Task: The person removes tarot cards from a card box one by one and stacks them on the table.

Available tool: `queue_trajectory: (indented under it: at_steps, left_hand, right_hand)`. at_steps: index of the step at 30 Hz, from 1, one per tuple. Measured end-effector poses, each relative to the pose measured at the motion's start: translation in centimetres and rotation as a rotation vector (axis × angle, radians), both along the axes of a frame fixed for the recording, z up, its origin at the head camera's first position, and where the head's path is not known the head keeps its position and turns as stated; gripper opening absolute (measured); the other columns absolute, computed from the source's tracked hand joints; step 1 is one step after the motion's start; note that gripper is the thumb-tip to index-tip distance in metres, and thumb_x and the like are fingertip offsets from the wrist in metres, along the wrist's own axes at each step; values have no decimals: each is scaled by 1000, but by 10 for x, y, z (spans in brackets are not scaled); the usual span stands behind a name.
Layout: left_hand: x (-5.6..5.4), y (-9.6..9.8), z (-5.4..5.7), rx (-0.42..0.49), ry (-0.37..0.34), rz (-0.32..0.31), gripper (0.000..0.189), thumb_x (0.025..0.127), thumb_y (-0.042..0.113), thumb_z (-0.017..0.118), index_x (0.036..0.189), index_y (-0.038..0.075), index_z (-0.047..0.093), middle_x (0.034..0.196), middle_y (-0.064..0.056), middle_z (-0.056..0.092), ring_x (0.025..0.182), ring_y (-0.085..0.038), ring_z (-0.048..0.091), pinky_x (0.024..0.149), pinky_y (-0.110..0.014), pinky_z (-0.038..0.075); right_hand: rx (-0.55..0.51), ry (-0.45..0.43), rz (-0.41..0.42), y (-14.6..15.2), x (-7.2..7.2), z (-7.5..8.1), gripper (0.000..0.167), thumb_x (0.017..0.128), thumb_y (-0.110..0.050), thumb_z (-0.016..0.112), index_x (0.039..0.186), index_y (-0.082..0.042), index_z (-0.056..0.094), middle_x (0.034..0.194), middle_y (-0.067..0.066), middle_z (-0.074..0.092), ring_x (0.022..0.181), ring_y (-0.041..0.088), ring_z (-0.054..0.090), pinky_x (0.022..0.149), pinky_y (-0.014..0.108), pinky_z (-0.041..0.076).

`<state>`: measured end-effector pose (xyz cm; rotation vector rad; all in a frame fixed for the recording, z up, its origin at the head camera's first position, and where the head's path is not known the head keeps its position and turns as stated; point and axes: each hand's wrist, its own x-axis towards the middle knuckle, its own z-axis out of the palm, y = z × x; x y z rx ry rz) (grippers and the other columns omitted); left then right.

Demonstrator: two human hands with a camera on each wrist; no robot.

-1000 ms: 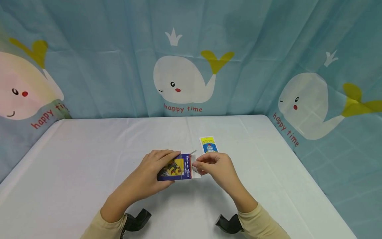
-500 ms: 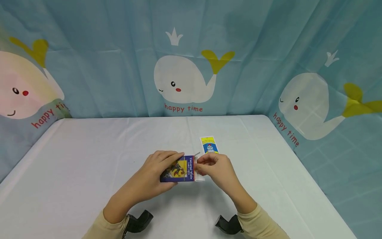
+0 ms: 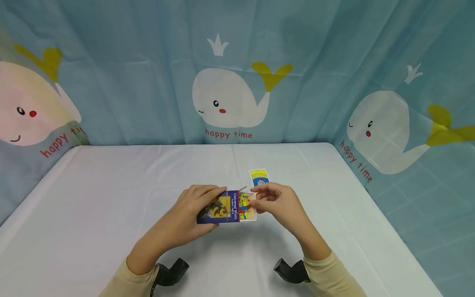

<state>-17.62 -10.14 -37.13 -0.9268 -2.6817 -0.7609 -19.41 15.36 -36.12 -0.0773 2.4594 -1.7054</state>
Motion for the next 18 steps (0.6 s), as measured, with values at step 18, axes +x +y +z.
queue_trajectory:
  at_steps: [18]
  left_hand:
    - [0, 0, 0, -18, -31, 18, 78, 76, 22, 86, 145, 17, 52, 141, -4, 55, 127, -25, 50, 106, -52, 42]
  right_hand:
    - [100, 51, 39, 23, -7, 10, 19, 87, -18, 76, 95, -1, 73, 85, 10, 74, 70, 18, 67, 71, 36, 61]
